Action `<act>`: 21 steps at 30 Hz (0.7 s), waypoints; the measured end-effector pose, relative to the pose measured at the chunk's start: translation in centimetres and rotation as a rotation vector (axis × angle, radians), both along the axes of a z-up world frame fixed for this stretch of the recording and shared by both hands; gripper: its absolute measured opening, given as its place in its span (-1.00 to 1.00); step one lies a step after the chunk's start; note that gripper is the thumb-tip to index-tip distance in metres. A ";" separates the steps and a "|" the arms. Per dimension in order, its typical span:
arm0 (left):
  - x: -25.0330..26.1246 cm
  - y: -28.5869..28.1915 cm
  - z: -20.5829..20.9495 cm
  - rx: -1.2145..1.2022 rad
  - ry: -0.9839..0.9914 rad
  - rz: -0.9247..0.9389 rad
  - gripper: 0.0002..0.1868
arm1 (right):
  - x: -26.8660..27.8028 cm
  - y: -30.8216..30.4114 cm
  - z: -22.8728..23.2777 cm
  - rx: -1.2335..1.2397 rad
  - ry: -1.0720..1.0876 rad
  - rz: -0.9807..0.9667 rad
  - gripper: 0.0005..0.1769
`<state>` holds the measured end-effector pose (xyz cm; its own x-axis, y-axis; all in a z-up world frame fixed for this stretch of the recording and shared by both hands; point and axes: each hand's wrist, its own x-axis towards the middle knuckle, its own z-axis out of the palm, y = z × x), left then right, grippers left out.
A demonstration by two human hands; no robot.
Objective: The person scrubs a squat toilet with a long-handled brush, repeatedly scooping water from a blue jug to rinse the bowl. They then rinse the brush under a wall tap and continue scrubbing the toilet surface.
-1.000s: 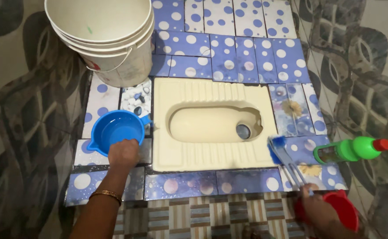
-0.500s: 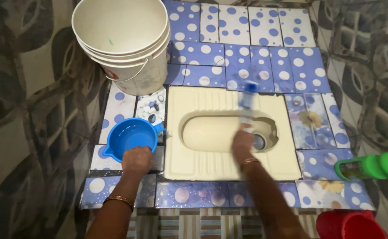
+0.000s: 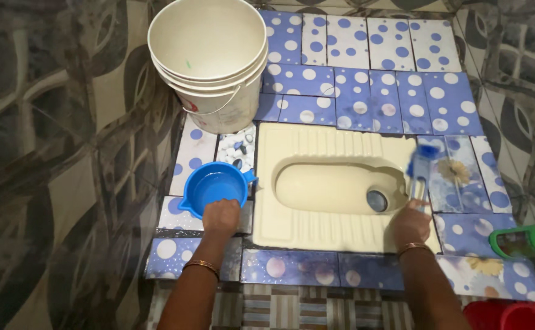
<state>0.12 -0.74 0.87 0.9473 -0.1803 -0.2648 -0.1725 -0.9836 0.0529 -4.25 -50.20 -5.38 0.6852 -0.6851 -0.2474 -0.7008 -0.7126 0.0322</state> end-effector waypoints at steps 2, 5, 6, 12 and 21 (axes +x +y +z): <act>0.1 -0.2 0.4 0.001 0.015 0.014 -0.81 | 1.2 -0.4 0.2 -0.009 0.059 -0.033 0.01; -0.6 -0.1 1.1 -0.001 -0.018 -0.032 -0.83 | 3.7 3.6 -3.0 -0.037 -0.041 0.198 -0.13; -0.5 -0.1 1.4 0.006 0.013 -0.023 -0.83 | 4.9 7.4 -4.4 -0.051 -0.047 0.287 -0.10; -0.3 -0.2 0.8 0.022 -0.002 -0.020 -0.84 | 5.3 23.1 -5.4 -0.026 -0.023 0.714 -0.22; -0.1 -0.2 0.7 0.014 -0.024 -0.035 -0.83 | 1.5 1.4 -3.5 -0.143 -0.002 0.255 -0.10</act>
